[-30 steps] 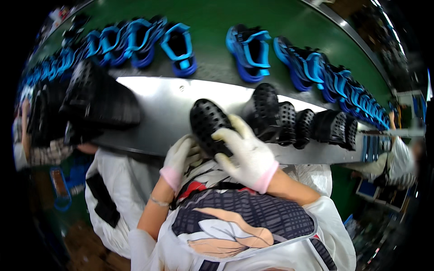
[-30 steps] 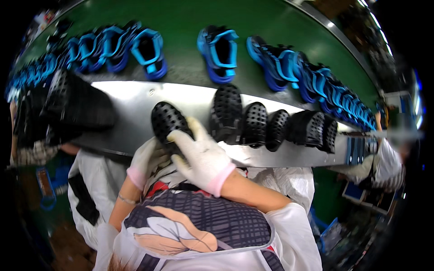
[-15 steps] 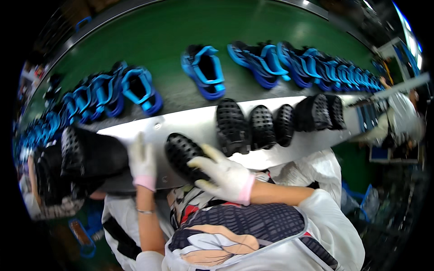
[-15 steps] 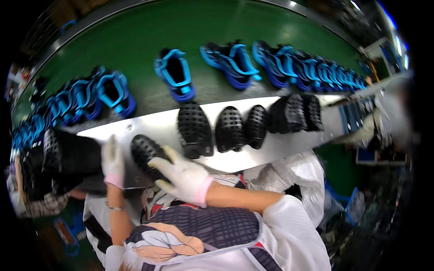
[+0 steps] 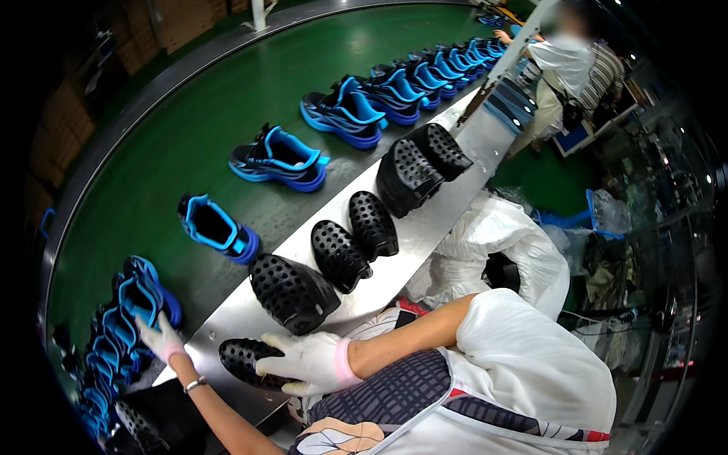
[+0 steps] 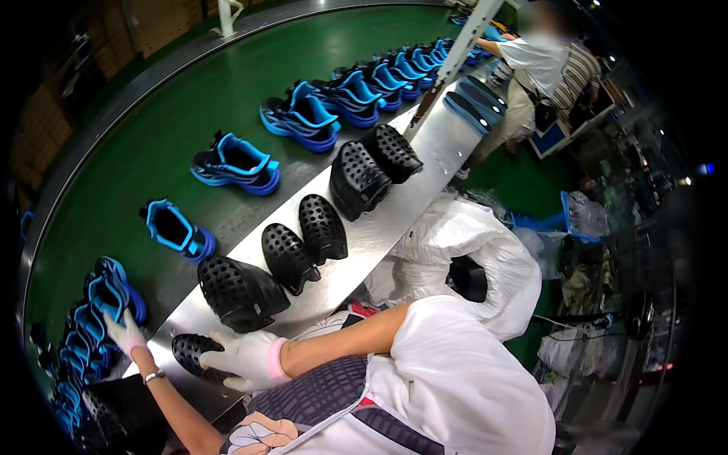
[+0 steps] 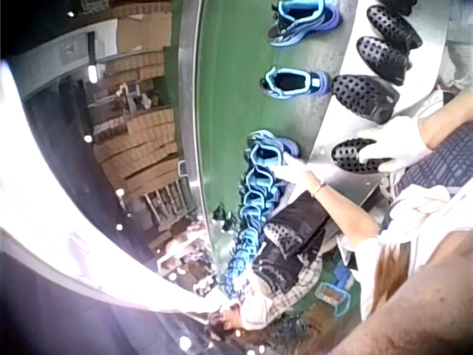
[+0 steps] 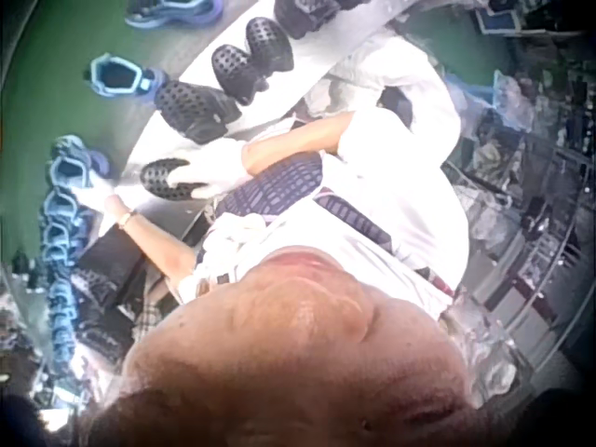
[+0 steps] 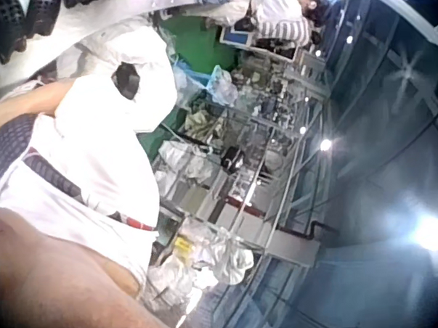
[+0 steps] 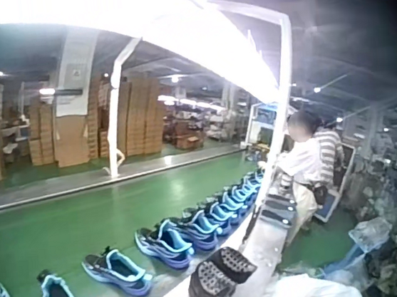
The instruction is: The person picks up shoe components and finished shoes from an assembly line, turning them over by hand and placing some into a large bag.
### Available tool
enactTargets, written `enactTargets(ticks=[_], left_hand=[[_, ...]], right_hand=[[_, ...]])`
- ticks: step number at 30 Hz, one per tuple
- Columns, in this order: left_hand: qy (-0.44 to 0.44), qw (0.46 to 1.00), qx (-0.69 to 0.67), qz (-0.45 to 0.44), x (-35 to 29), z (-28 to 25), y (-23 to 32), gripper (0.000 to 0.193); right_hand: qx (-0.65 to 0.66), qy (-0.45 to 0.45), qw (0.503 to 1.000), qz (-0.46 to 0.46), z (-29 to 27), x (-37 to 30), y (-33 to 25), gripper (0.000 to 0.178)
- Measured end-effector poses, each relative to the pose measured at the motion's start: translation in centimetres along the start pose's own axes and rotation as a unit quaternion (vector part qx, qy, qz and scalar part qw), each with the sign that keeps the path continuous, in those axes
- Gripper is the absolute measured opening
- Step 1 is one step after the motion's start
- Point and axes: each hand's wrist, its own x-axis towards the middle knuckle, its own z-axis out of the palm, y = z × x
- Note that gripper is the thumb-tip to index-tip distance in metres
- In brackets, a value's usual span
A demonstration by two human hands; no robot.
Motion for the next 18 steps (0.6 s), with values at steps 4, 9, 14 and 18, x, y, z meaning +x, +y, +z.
enactTargets(ticks=[4,9,14,18], left_hand=[[-0.062,0.996,-0.008,-0.069,-2.8,-4.0,3.0,0.062],[-0.218,0.964,-0.138,-0.061,-13.8,-7.6,4.5,0.044],[-0.297,0.774,-0.471,-0.301,-21.8,-8.6,7.4,0.038],[-0.295,0.767,-0.486,-0.297,-24.1,-11.7,10.2,0.041]], right_hand=[[0.012,0.016,1.0,-0.007,0.0,-0.5,0.7,0.048],[0.011,0.023,1.0,-0.016,0.1,-0.6,1.0,0.048],[0.032,0.031,0.999,-0.025,-0.5,-0.6,1.9,0.044],[0.048,0.014,0.998,-0.043,-0.7,0.2,1.6,0.044]])
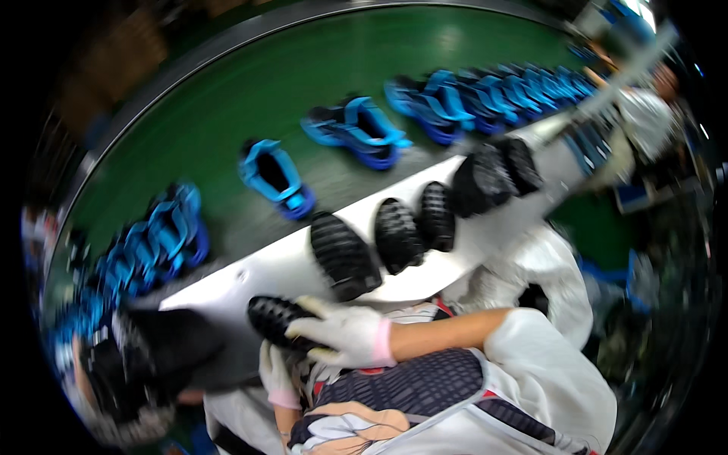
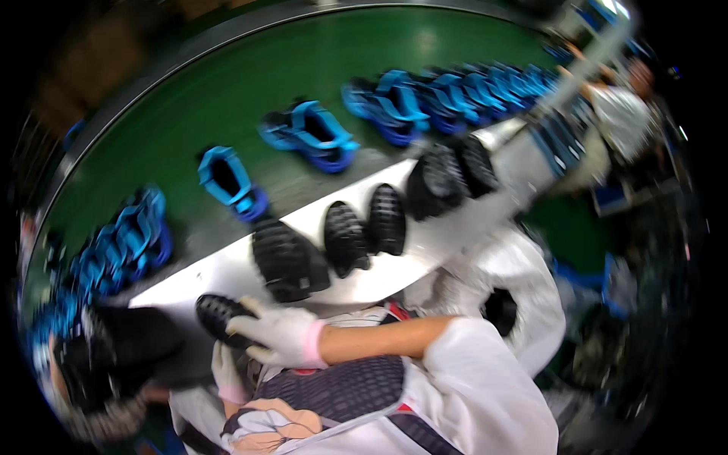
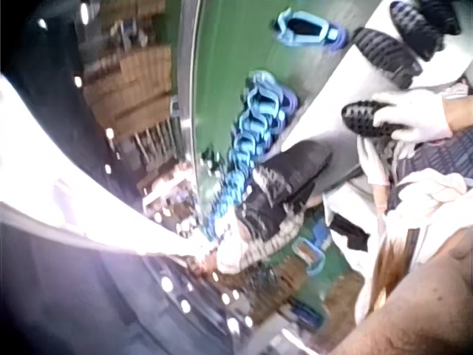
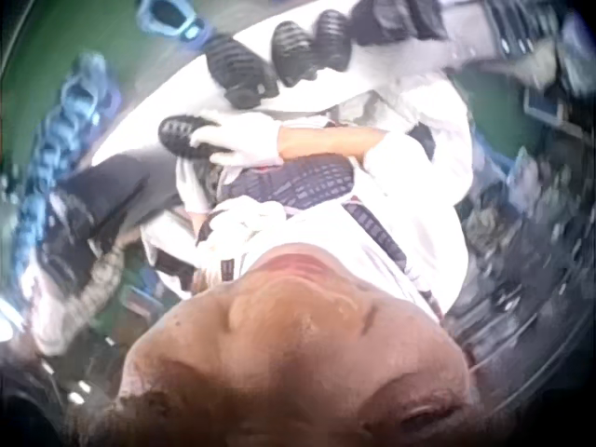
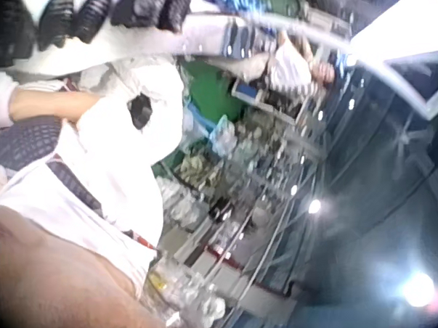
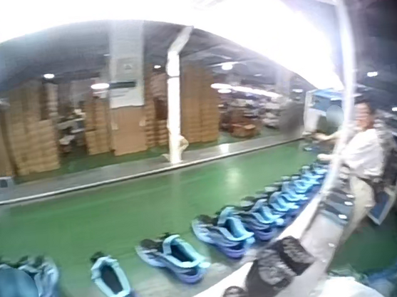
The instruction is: The person picks up shoe components and finished shoes from an assembly line, turning them over by hand and placing some into a large bag.
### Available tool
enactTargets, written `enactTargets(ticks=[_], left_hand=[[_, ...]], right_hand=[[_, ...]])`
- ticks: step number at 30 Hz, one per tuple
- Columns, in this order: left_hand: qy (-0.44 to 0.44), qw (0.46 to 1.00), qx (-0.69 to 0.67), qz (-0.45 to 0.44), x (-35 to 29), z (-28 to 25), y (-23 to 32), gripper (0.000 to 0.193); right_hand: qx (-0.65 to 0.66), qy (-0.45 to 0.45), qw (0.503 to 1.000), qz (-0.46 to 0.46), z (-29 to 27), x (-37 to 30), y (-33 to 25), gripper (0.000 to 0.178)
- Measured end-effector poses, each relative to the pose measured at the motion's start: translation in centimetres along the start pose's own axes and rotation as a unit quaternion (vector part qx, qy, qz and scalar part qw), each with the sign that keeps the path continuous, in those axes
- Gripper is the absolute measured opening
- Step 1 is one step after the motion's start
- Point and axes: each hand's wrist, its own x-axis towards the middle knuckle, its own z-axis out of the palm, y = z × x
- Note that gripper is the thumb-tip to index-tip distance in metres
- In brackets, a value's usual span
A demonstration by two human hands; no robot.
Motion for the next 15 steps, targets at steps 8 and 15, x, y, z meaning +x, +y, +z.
enactTargets(ticks=[8,15], left_hand=[[0.05,0.949,-0.21,-0.228,-5.0,-1.1,2.3,0.042],[0.013,0.926,-0.28,-0.254,-4.7,-1.4,-1.0,0.054]], right_hand=[[-0.049,0.023,0.997,-0.056,1.1,0.0,-1.2,0.047],[-0.013,0.008,0.996,-0.082,2.6,0.1,-0.8,0.045]])
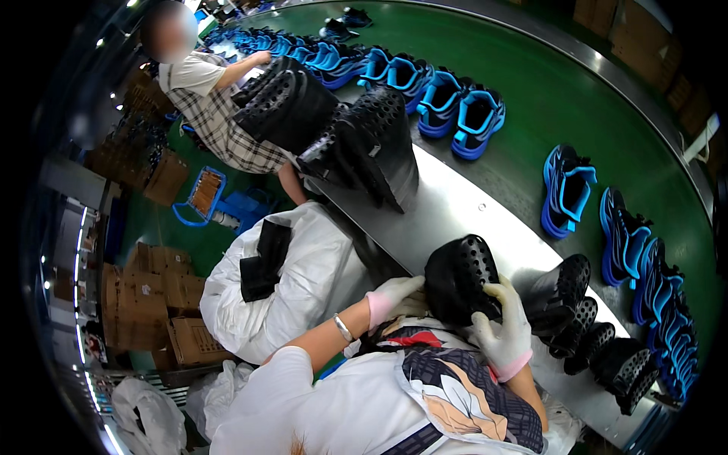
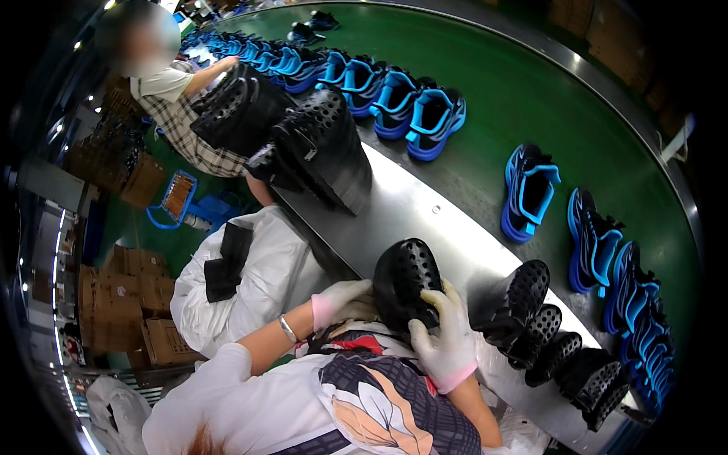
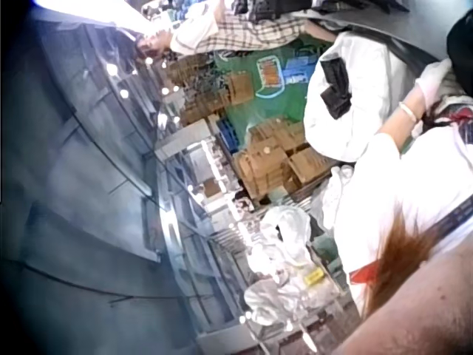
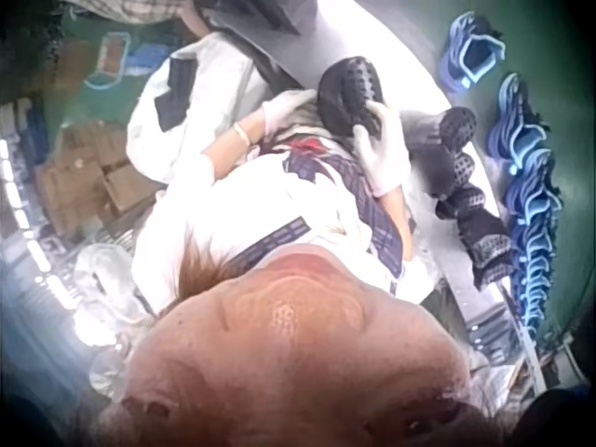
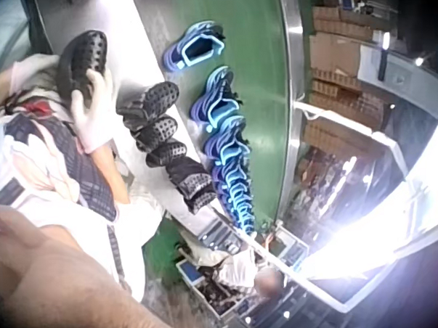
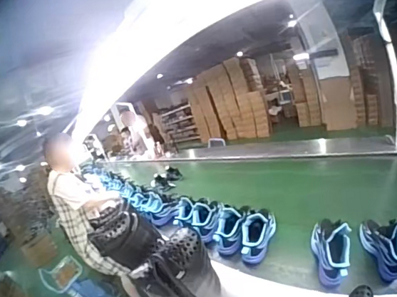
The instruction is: The person picks up shoe components and finished shoes from an assembly line, turning them over by hand and placing some into a large bag.
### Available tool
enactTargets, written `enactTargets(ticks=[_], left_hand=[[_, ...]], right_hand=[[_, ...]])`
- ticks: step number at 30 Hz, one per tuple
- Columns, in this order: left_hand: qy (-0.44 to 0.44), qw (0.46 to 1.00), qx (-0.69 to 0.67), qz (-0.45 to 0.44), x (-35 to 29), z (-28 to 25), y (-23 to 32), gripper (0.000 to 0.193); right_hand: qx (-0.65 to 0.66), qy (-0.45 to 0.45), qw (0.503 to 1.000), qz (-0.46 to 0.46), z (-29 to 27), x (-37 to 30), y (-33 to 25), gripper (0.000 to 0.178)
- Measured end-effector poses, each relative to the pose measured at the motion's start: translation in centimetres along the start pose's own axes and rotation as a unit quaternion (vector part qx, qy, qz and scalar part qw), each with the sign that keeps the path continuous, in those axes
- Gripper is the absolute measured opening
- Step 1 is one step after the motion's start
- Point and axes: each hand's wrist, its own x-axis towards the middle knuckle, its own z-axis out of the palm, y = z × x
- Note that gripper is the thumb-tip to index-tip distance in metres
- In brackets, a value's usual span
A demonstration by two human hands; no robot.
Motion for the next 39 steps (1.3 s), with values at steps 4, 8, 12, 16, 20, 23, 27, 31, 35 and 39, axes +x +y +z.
enactTargets(ticks=[4,8,12,16,20,23,27,31,35,39], left_hand=[[0.016,1.0,0.008,0.005,0.4,1.0,-0.1,0.057],[0.0,0.996,-0.018,0.091,1.0,1.1,-0.2,0.053],[-0.036,0.972,-0.094,0.21,-0.1,1.4,0.3,0.046],[-0.025,0.956,-0.137,0.258,-3.1,-0.4,1.7,0.047],[0.042,0.926,-0.165,0.336,-6.7,-4.5,-0.4,0.053],[0.116,0.917,-0.164,0.344,-9.4,-6.9,-0.9,0.054],[0.23,0.861,-0.165,0.423,-11.8,-11.7,-1.9,0.045],[0.335,0.806,-0.161,0.46,-13.3,-19.3,-5.0,0.041],[0.597,0.736,0.105,0.302,-14.7,-23.8,-8.2,0.057],[0.646,0.693,0.175,0.269,-14.5,-21.2,-6.9,0.069]], right_hand=[[0.054,0.011,0.994,0.093,-1.4,0.1,0.3,0.043],[0.132,0.032,0.978,0.157,-1.8,-0.1,0.5,0.043],[0.122,0.047,0.988,0.076,-0.3,0.2,2.0,0.045],[0.203,-0.031,0.975,0.088,1.6,3.1,0.3,0.046],[0.166,-0.158,0.973,0.007,6.3,5.8,-1.0,0.049],[0.164,-0.23,0.959,0.031,9.1,7.8,-3.9,0.048],[0.153,-0.294,0.943,-0.04,14.7,9.9,-5.1,0.048],[0.161,-0.344,0.919,-0.105,21.0,11.5,-6.0,0.051],[0.052,-0.367,0.909,-0.188,27.0,11.4,-4.3,0.051],[-0.014,-0.359,0.908,-0.217,28.9,11.4,-2.8,0.056]])
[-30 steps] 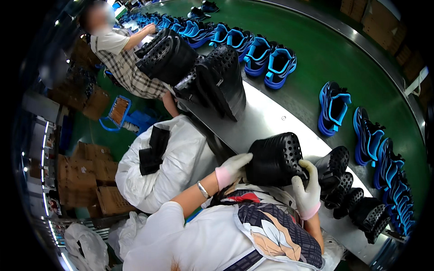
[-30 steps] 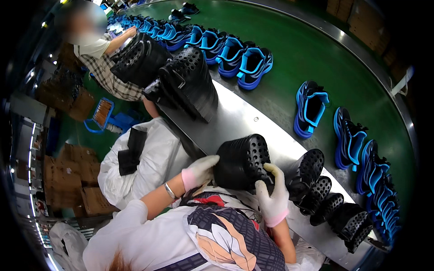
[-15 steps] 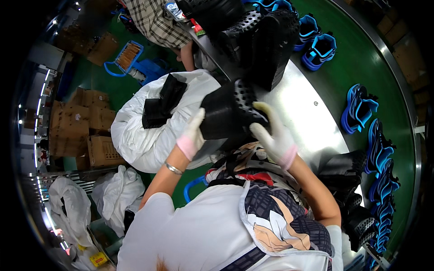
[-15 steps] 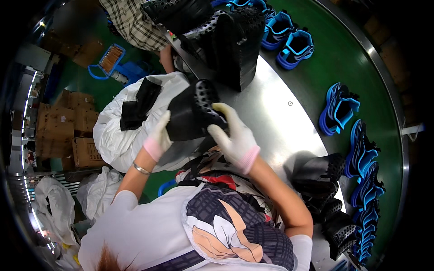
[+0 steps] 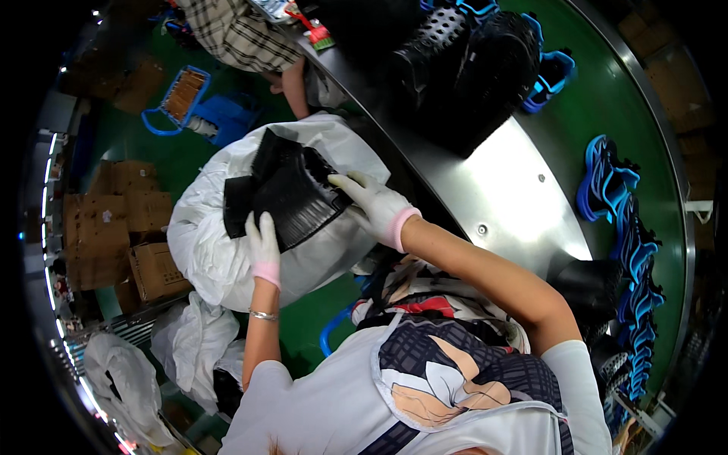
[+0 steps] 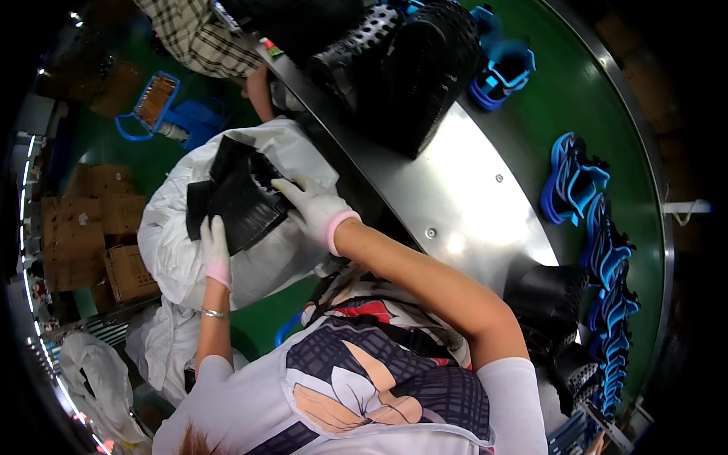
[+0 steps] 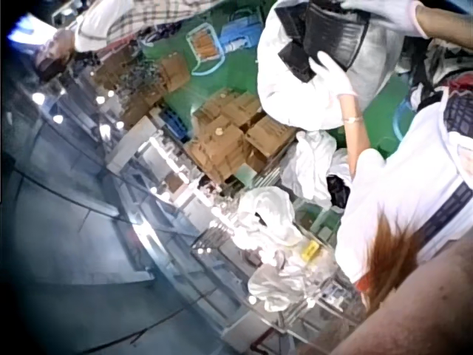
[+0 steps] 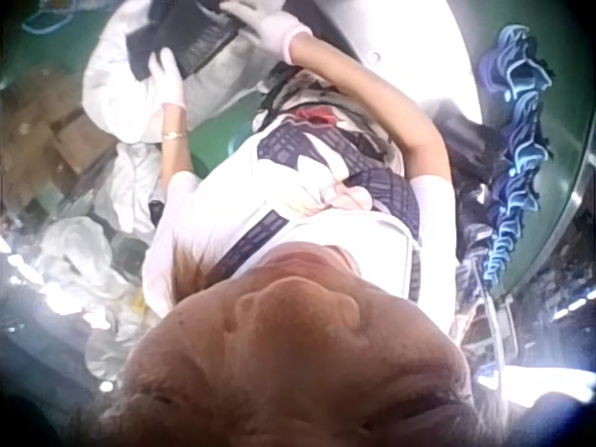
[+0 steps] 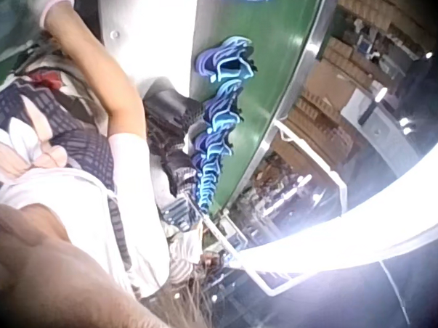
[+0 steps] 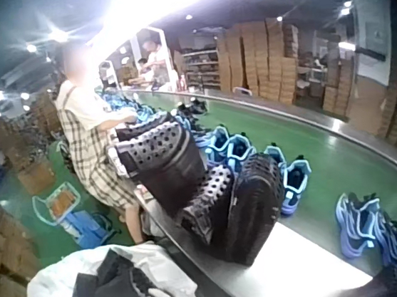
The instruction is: The person picks up shoe components and finished shoes from an assembly line, turning them over by hand and placing some into a large bag.
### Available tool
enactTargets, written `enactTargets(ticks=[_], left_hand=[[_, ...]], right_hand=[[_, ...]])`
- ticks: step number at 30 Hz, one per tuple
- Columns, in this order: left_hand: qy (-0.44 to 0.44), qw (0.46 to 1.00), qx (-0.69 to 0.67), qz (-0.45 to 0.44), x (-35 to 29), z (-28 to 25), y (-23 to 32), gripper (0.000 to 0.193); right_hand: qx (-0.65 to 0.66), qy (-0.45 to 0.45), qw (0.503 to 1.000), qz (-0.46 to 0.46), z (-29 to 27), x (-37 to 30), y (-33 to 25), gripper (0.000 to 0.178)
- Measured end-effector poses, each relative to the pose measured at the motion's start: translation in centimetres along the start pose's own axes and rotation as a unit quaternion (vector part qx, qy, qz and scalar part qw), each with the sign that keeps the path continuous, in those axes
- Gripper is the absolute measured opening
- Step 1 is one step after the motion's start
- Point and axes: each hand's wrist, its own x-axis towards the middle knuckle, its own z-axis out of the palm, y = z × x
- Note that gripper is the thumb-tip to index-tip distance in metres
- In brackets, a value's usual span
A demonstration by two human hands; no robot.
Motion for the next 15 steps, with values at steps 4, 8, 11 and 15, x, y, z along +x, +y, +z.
enactTargets(ticks=[4,8,11,15], left_hand=[[0.069,0.987,0.13,0.061,2.5,1.6,1.9,0.056],[0.077,0.86,0.274,0.423,-1.3,3.5,7.8,0.055],[0.045,0.735,0.332,0.59,-2.1,2.2,11.9,0.06],[0.009,0.614,0.358,0.704,-1.0,4.3,12.8,0.059]], right_hand=[[0.003,0.014,0.999,0.03,0.2,0.0,2.5,0.061],[0.089,-0.002,0.994,0.067,0.3,-0.5,4.3,0.062],[0.055,-0.017,0.998,0.039,3.9,4.3,2.9,0.066],[-0.004,0.01,0.99,0.138,-0.1,-1.6,3.7,0.049]])
